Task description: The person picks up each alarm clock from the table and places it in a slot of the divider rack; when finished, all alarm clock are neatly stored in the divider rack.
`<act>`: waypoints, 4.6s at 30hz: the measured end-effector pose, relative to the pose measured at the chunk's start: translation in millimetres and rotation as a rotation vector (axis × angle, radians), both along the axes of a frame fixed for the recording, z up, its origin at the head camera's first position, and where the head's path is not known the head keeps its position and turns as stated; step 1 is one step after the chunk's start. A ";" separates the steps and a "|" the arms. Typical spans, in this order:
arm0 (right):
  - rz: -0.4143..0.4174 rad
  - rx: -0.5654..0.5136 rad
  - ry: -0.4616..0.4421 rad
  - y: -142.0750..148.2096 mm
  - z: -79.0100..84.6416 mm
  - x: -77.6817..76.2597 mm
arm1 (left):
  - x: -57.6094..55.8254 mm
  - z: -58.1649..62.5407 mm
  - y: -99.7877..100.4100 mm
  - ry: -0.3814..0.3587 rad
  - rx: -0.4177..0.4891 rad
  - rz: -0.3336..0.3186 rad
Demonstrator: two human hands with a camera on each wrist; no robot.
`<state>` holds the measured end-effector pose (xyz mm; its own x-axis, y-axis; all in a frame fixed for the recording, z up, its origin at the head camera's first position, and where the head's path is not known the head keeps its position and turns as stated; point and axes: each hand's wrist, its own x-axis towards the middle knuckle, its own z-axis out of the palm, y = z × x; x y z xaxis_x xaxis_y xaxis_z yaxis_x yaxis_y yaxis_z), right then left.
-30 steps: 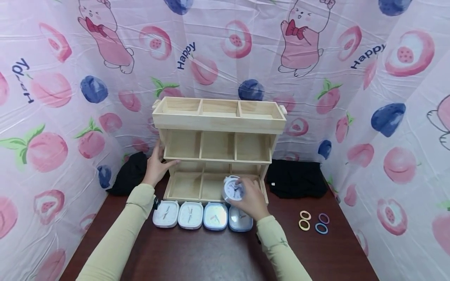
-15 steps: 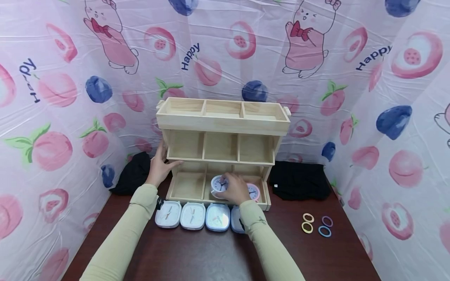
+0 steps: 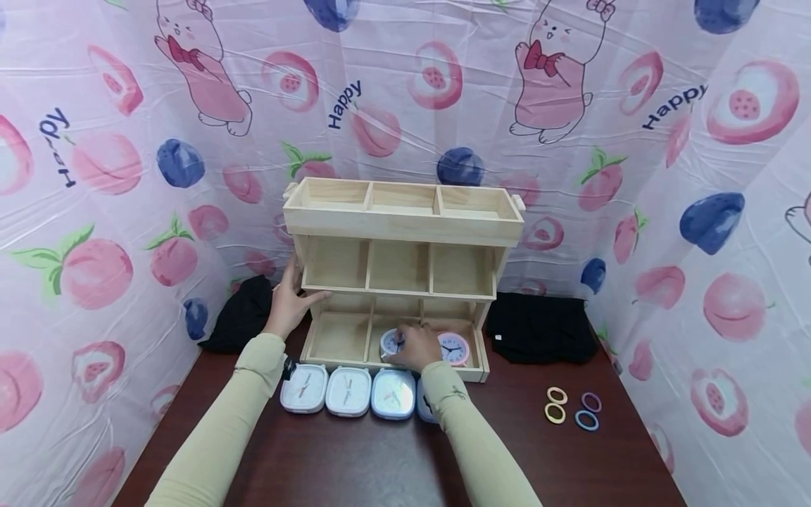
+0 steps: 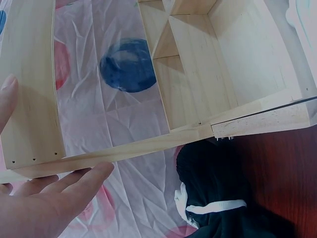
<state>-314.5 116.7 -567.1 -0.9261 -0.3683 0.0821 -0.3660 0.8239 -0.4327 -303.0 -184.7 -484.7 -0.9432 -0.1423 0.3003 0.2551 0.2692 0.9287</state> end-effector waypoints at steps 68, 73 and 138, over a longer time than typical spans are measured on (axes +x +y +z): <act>0.017 0.090 -0.104 128.2 -5.0 144.6 | 2.3 0.8 -1.4 -0.033 -0.066 0.024; -0.031 0.029 -0.074 132.5 -9.8 150.6 | 1.0 -1.3 -1.8 -0.035 -0.073 0.028; 0.104 -0.053 0.041 -119.7 -3.9 6.4 | 2.8 -1.8 -2.9 -0.021 -0.078 0.054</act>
<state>-308.1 -3.0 -570.9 -0.8787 -0.4561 0.1408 -0.4662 0.7570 -0.4578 -300.1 -187.6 -486.5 -0.9410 -0.1702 0.2926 0.2188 0.3536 0.9094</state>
